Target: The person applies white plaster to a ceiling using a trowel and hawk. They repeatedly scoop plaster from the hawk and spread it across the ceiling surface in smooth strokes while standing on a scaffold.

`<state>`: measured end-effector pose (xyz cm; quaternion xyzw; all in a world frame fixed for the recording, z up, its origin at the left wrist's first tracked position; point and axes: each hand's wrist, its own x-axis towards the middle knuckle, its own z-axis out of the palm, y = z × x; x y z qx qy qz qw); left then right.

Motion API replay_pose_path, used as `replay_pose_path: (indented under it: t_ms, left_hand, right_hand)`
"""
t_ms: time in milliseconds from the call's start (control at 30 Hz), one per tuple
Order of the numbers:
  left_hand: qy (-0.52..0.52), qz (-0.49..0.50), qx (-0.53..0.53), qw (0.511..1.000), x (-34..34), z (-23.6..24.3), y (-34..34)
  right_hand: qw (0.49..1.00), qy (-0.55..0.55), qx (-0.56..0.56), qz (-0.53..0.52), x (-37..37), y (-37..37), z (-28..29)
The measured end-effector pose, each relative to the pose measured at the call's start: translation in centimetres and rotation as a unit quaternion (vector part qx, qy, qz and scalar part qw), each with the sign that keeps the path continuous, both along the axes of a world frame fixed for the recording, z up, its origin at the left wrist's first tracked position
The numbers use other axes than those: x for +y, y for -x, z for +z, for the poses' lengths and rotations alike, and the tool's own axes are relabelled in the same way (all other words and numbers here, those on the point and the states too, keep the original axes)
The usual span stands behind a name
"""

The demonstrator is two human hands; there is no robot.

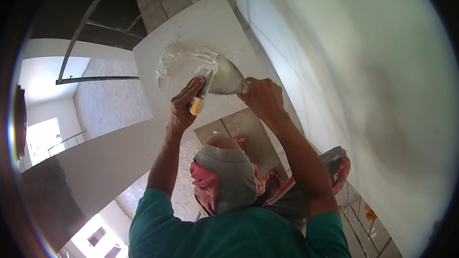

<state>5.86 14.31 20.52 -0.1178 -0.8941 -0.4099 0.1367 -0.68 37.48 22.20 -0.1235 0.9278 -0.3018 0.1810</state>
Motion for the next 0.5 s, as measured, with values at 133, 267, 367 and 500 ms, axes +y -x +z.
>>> replay_pose_path:
  t_ms: [133, 267, 367, 500]
  left_hand:
    - [0.140, -0.010, -0.034, 0.990, -3.5, -2.8, 0.8]
    - [0.133, 0.146, -0.105, 0.975, -9.8, -10.7, 1.9]
    - [0.206, 0.230, -0.212, 0.927, -11.2, -13.1, 6.4]
    - [0.252, 0.281, -0.261, 0.889, -10.9, -15.5, 11.2]
  right_hand:
    - [0.998, 0.030, 0.027, -0.038, 1.0, -0.3, -1.6]
    - [0.997, 0.047, 0.036, -0.054, 1.8, -0.4, -0.9]
    - [0.997, -0.005, 0.070, -0.045, 3.8, -1.3, -2.9]
    - [0.996, -0.022, 0.047, -0.077, 7.0, -2.9, -4.7]
